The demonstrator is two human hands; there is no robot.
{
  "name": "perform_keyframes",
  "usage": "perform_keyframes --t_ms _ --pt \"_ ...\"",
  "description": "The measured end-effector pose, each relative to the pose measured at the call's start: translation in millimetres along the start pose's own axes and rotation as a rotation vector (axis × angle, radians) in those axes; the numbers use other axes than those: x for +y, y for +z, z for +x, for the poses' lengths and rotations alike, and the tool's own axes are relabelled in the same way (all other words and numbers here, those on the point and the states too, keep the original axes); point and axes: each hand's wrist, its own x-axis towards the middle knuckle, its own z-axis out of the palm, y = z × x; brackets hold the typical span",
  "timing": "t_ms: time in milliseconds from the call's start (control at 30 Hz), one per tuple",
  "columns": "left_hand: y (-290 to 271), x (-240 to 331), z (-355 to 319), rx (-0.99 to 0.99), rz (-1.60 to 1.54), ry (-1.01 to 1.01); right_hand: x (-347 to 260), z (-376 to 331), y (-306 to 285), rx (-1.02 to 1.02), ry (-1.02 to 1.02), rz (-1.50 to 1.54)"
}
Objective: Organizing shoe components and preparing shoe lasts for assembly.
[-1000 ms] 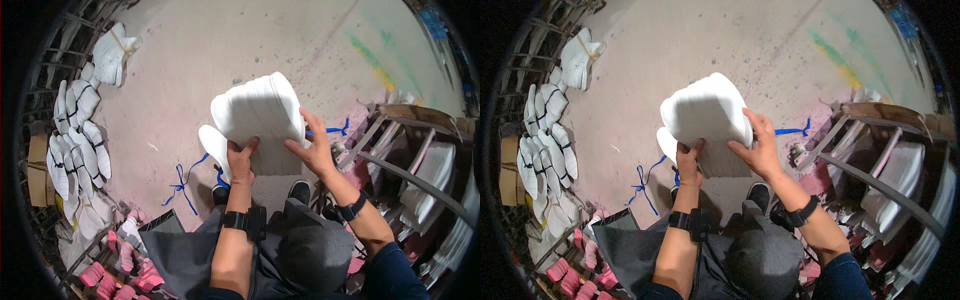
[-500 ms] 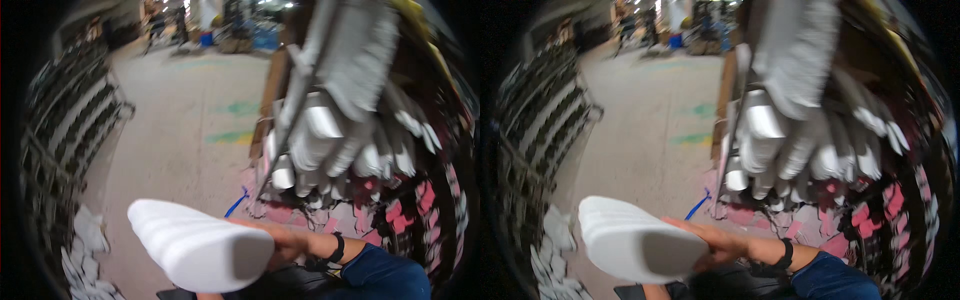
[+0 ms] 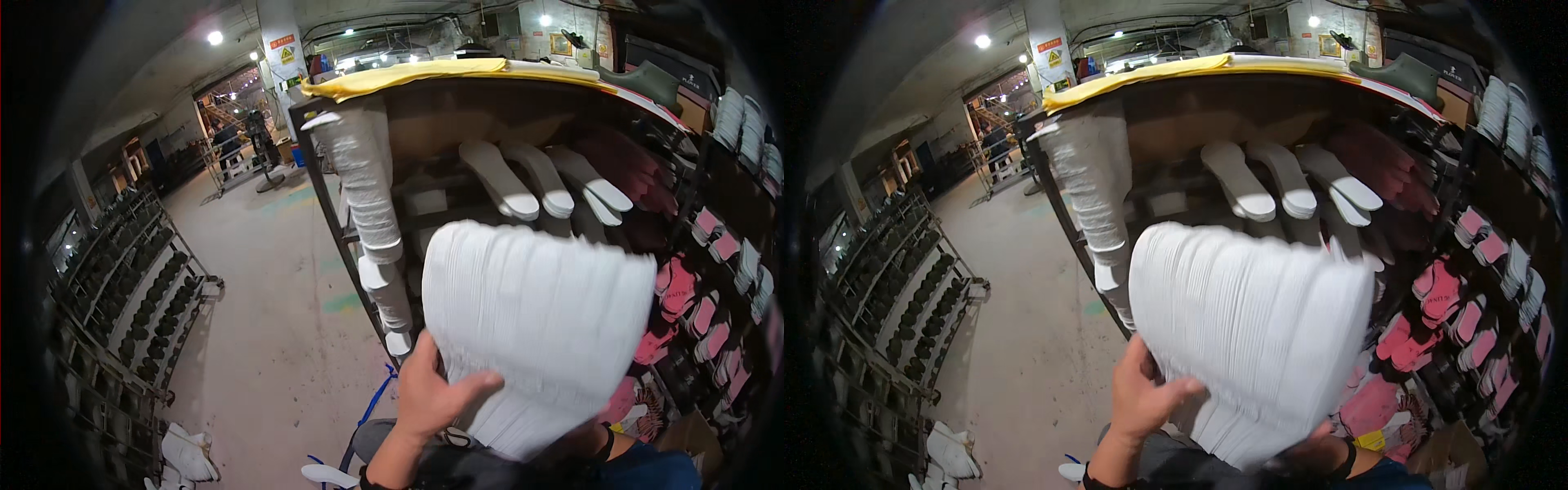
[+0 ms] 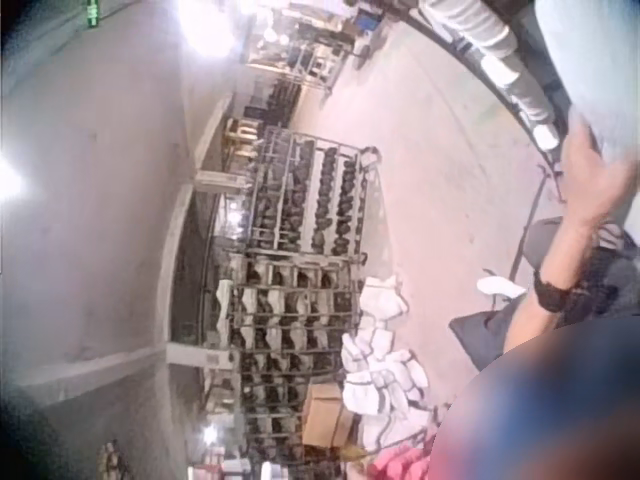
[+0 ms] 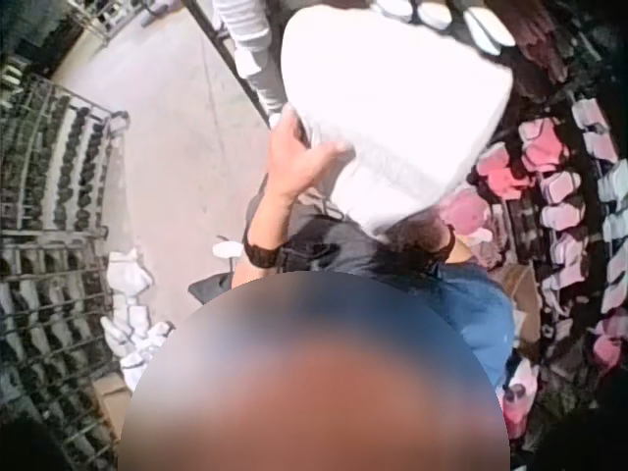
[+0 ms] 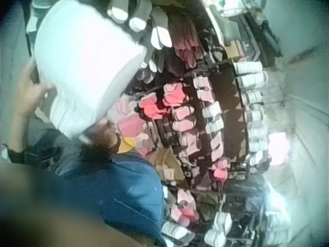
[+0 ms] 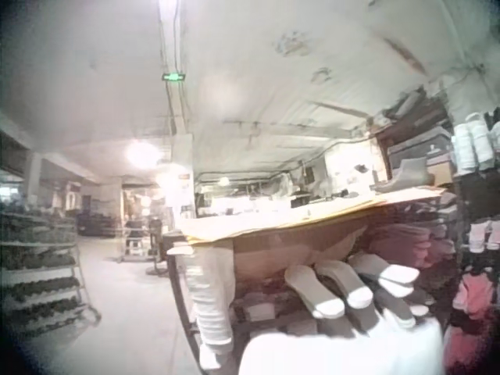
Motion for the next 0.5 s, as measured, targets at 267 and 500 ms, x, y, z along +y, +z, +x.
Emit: perform_keyframes --t_ms 267,500 --pt "28 12 89 0.183 -0.047 0.218 -46 52 -23 0.295 -0.213 -0.116" --pt "17 27 151 0.385 0.127 -0.019 -92 145 -3 0.208 0.025 -0.08"
